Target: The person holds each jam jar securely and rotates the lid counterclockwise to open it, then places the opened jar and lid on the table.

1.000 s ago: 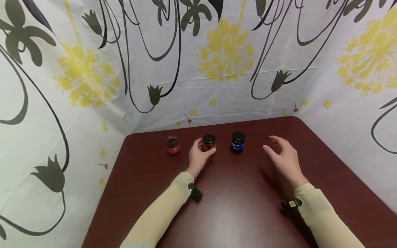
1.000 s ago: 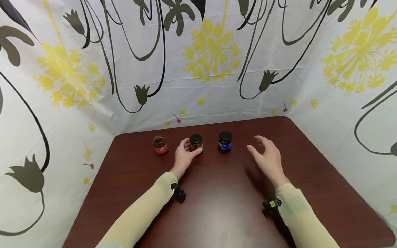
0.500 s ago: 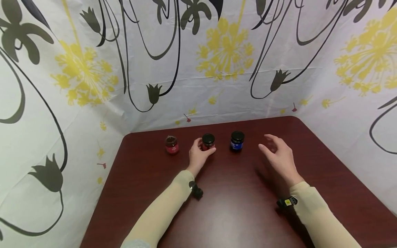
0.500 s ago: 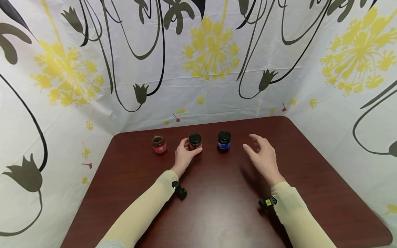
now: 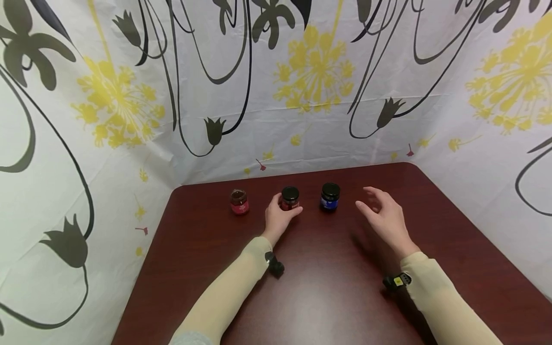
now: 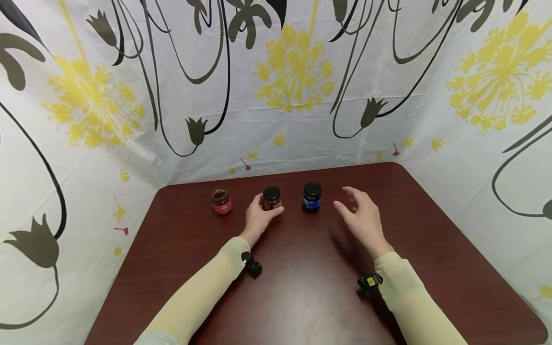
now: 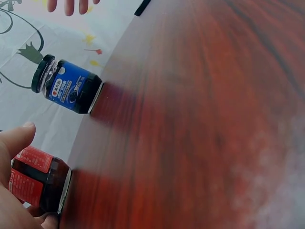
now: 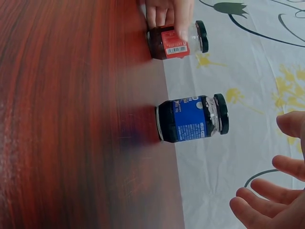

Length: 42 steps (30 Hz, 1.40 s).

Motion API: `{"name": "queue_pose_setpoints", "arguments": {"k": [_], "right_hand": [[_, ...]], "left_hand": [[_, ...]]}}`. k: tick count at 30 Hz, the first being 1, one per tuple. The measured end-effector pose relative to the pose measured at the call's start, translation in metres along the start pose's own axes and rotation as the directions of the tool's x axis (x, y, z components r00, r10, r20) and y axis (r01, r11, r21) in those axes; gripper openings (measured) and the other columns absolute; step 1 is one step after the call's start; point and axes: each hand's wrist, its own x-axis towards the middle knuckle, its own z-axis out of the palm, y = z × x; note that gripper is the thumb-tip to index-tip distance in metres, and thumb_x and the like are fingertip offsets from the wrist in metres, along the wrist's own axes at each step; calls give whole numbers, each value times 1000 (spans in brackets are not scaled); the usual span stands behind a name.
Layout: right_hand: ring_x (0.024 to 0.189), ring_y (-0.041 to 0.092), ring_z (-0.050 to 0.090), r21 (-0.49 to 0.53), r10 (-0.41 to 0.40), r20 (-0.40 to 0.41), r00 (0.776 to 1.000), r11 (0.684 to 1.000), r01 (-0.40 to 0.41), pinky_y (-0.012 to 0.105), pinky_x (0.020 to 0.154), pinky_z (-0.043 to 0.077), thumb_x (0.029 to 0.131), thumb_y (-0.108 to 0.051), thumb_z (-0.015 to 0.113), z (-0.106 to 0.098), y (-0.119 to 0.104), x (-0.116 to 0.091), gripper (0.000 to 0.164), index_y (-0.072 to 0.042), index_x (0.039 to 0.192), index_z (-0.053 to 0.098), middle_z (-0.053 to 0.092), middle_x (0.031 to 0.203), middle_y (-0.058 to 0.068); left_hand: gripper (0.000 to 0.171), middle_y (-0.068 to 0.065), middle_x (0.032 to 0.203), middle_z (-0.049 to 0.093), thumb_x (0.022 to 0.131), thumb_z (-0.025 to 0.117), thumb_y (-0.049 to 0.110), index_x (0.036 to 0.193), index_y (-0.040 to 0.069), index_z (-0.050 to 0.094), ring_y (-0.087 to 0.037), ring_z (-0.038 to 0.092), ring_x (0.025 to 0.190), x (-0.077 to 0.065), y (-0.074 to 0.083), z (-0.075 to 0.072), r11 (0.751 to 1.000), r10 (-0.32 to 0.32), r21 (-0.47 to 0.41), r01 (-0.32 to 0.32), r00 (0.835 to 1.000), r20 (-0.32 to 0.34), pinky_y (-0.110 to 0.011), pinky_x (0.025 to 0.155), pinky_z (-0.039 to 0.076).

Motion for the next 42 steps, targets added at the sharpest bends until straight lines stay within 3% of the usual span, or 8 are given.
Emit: {"name": "queue_pose_setpoints", "arguments": {"k": [12,25,42], "right_hand": [[116,26,60,7,4,6,1000,1000,-4,55,90,51,95,-47,67,1,2,-1,55,-22,142,54,58,132,4],[117,28,59,14,24,38,999,1000,-25,55,91,51,95,-49,66,2,4,-3,57,-23,144,52,58,131,5],[116,28,60,11,20,43,999,1000,-20,54,91,52,95,-47,67,5,7,-3,56,-22,144,52,59,131,5]], "left_hand": [[77,-4,126,63,75,89,42,138,13,55,-24,59,118,2,1,8,997,45,64,-43,999,-18,-48,100,46],[64,-1,119,68,77,88,38,131,17,61,-22,62,112,5,-4,12,997,25,79,-21,999,-43,-46,96,49],[66,-2,121,68,76,90,31,133,17,61,-22,63,112,6,-5,10,995,-17,96,19,999,-27,-44,94,51]]}}
